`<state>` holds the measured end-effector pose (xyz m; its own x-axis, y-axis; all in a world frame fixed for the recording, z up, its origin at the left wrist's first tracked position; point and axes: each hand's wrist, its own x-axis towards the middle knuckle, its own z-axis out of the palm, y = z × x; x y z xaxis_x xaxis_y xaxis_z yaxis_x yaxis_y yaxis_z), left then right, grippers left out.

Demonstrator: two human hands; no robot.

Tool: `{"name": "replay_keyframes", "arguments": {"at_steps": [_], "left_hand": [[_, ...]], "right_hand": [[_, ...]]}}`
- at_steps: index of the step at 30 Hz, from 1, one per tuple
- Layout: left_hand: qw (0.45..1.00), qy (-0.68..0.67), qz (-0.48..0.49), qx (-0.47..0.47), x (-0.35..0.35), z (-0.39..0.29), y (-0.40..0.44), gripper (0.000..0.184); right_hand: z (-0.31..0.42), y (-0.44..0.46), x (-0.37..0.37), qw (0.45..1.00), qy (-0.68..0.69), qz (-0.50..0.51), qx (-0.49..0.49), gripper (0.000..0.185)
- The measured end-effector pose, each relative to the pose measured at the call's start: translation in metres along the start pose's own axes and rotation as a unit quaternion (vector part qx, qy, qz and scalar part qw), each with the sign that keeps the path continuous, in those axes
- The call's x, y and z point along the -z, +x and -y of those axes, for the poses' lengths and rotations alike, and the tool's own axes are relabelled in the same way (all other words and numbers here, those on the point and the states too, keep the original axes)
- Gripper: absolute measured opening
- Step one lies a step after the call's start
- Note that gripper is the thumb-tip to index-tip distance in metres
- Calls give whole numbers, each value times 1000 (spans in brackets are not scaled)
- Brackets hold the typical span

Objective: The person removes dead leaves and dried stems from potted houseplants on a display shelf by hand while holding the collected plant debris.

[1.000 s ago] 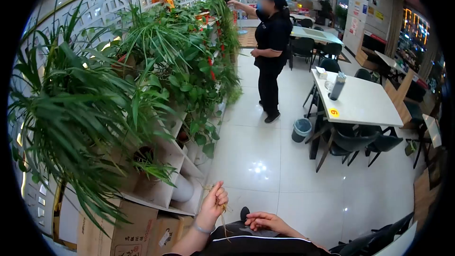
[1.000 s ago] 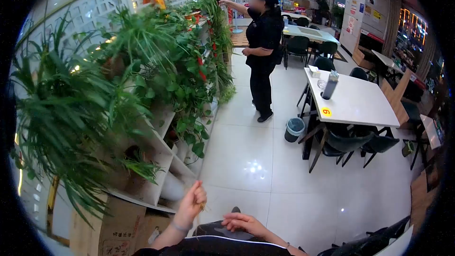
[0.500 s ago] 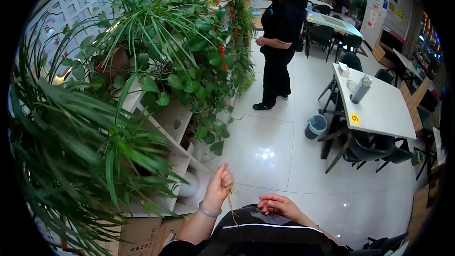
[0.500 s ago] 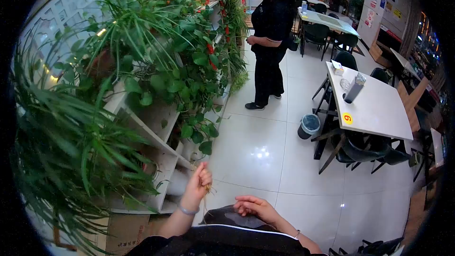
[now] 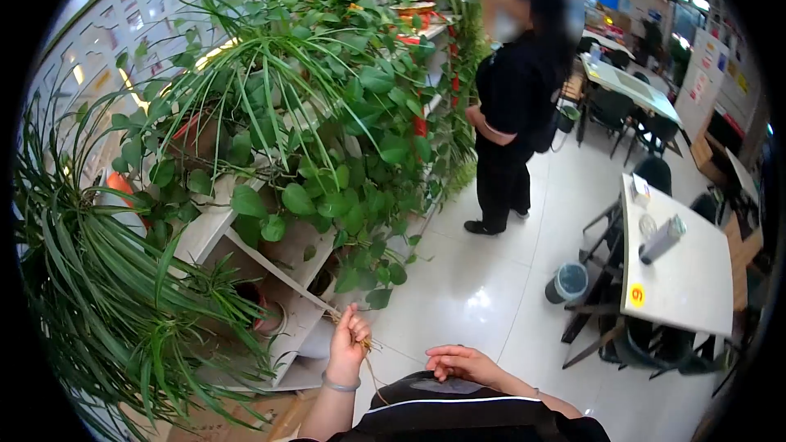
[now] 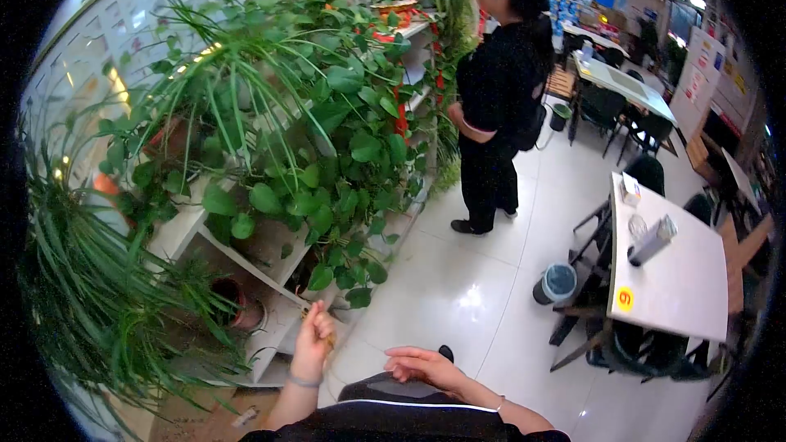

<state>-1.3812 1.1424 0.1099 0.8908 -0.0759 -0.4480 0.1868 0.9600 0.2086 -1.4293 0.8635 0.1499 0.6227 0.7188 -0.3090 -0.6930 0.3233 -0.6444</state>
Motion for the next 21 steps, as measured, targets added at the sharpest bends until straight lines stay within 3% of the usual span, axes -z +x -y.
{"name": "replay_keyframes", "arguments": {"at_steps": [7, 10, 14, 16, 19, 21], "left_hand": [[994, -50, -45, -90, -28, 25, 0, 13], [986, -55, -74, -137, -34, 27, -6, 14], [980, -99, -72, -160, -29, 16, -16, 15], [978, -113, -65, -165, -24, 7, -18, 15], [972, -116, -63, -192, -27, -7, -18, 13], [968, -121, -54, -212, -23, -16, -19, 12]], "right_hand": [[63, 49, 25, 971, -150, 142, -122, 32], [70, 78, 41, 966, -172, 144, -131, 32], [109, 126, 42, 977, -179, 112, -41, 31], [145, 159, 32, 973, -184, 108, 85, 27], [204, 223, 7, 955, -179, -11, 236, 25], [245, 270, -4, 914, -219, -76, 334, 26]]}}
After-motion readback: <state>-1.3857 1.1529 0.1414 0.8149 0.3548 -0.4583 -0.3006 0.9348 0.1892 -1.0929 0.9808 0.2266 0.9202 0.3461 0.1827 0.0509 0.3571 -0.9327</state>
